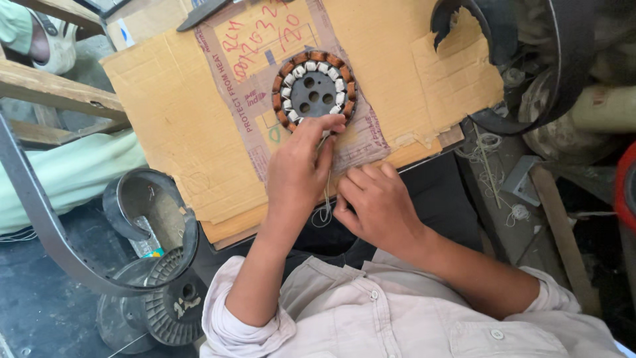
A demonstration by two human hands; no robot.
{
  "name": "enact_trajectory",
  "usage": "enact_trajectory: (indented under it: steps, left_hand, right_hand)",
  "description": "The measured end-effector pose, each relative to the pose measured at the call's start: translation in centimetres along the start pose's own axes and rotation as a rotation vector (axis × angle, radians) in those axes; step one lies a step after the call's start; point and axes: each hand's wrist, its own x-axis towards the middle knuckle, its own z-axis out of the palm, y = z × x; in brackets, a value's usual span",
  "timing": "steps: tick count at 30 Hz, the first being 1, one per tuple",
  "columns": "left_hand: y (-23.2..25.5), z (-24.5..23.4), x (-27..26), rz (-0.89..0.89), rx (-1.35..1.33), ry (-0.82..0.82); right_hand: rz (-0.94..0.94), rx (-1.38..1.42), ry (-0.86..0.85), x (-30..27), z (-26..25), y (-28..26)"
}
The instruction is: The person winds white wire around the slots of a circular motor stator placed on a cardboard sheet. They repeatedly thread the wire through the slots and pull it tight by hand. The person uses pliers to cut the wire at the end of the clip.
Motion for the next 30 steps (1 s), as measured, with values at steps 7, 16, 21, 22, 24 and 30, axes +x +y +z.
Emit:
enact_trajectory:
  steps: [7,16,21,22,24,30]
  left_hand:
    - [0.0,-0.2,0.1,-0.018,0.122,0.001]
    - [1.0,0.6,-0.5,-0.017,0.306,0.052]
    - [0.7,0.6,-0.8,-0.007,0.358,0.124]
    - [0.6,0.6,-0.8,-0.005,0.355,0.124]
    - [0.5,0.4,-1.1,0.012,0.379,0.132]
    - [0.1,0.3,-1.3,0.016,0.342,0.167]
  right_hand:
    - [-0.049,0.041,-0.057,-0.8,-1.0,-0.2]
    - [-0.114,0.098,-0.235,-4.0,-0.5,-0.1]
    - [-0.170,0.028,-0.429,-7.2,2.1,0.9]
    - [-0.186,-0.029,-0.483,-7.8,2.6,1.2]
    - [-0.182,-0.116,-0.571,-8.9,3.2,1.9]
    - [-0.032,-0.043,-0.492,-7.4,1.5,2.5]
